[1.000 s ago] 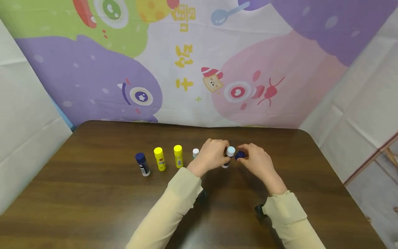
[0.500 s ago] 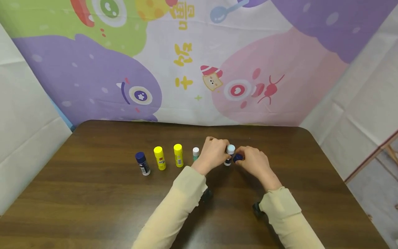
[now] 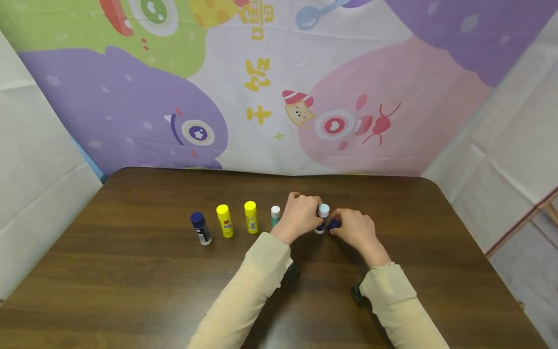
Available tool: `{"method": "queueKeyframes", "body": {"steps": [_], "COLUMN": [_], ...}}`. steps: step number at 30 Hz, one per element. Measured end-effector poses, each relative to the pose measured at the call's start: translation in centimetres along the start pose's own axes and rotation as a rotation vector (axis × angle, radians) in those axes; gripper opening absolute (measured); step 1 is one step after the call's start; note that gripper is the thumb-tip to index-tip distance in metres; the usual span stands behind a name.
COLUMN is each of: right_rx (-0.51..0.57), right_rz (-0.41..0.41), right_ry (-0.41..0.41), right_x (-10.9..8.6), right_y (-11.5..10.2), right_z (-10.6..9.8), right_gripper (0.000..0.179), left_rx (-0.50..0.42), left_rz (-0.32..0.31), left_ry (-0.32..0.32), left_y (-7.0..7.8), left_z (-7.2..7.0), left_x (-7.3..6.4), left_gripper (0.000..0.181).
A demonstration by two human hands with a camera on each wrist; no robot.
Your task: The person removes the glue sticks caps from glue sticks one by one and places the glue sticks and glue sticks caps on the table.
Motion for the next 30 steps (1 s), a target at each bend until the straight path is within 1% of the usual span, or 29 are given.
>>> {"method": "queueKeyframes", "body": {"steps": [6,13,17,22,30], "right_rx": [0.017,0.04,0.038,0.029,0.041], "right_rz": [0.024,0.057,0.055,0.053,0.048], "right_ry": [-0.001,-0.016,-0.024,-0.017,-0.014], "right_x": [0.0,0.2,0.2,0.2,0.3], "right_y": [0.4,0.8,0.8,0.8,0.8], "right_z": [0.3,0.8,1.1,1.0,1.3], "right_gripper": [0.031,0.03,0.03,0.029,0.029], "left_rx": [0.002,-0.005,-0.014,-0.013,-0.005], "left_rz": [0.004,-0.004,-0.005,0.004,-0.017], "left_ry": [0.01,-0.005,-0.002,0.003,0.013], "left_y": [0.3,0.2,0.1,0.4,0.1], "left_z": [0.0,0.2,0.3,0.2,0.5], "left_x": [0.1,0.0,-0.2,-0.2,-0.4], "left_gripper": [0.023,0.022,0.022,0.022,0.024]}}
Point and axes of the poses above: each hand's wrist, its own x-axis towards the middle knuckle, its own z-axis out of the palm, y = z × x, the point moved 10 cm from there along x, towards the middle knuckle, and after that the axes turned 4 degrees about -z, right-handed, at the moved point
